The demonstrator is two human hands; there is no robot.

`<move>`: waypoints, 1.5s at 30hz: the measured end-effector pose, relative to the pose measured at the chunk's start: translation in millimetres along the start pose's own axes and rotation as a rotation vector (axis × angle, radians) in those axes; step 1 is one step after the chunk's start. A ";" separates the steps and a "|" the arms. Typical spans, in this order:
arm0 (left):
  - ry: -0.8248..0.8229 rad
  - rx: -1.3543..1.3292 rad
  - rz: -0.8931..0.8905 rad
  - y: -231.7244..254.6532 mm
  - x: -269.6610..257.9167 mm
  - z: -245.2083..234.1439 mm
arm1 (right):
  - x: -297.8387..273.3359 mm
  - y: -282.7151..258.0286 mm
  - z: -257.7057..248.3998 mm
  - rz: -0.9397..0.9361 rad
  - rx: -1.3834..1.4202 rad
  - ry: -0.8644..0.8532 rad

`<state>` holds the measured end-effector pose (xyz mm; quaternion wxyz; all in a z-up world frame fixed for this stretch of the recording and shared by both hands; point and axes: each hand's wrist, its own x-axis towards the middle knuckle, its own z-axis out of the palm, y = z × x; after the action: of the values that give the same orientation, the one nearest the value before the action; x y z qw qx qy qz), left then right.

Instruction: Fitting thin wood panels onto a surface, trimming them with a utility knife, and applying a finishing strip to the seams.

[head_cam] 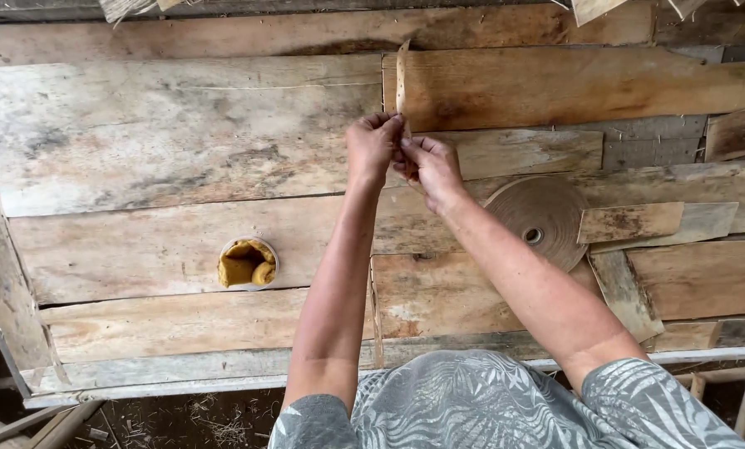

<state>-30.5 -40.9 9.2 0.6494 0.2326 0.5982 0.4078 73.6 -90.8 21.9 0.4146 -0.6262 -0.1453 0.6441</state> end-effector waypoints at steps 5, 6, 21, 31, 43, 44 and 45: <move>0.114 0.098 0.069 -0.7 33.1 -4.4 | -6.3 -1.9 13.2 -0.039 -0.016 -0.021; 0.156 0.271 0.105 3.3 34.3 -4.5 | -8.7 -2.7 16.1 -0.034 -0.023 -0.029; 0.040 0.107 0.109 22.4 -18.4 -18.5 | 36.8 -126.0 56.3 0.047 -0.740 0.004; -0.072 -0.065 -0.136 14.1 -59.4 -31.4 | 122.2 -113.7 48.3 -0.050 -0.463 -0.089; 0.110 -0.265 -0.248 -8.7 -88.8 -18.9 | 132.3 -104.2 44.9 -0.068 -0.601 0.008; 0.114 -0.267 -0.255 -10.7 -91.6 -19.7 | 136.0 -101.6 39.5 -0.061 -0.604 0.007; 0.094 -0.309 -0.220 -13.0 -94.2 -20.3 | 139.8 -98.8 33.7 -0.046 -0.580 -0.006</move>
<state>-42.2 -128.1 50.7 0.6894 0.0441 0.5798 0.4319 95.1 81.2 1.6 0.2324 -0.7131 -0.3389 0.5680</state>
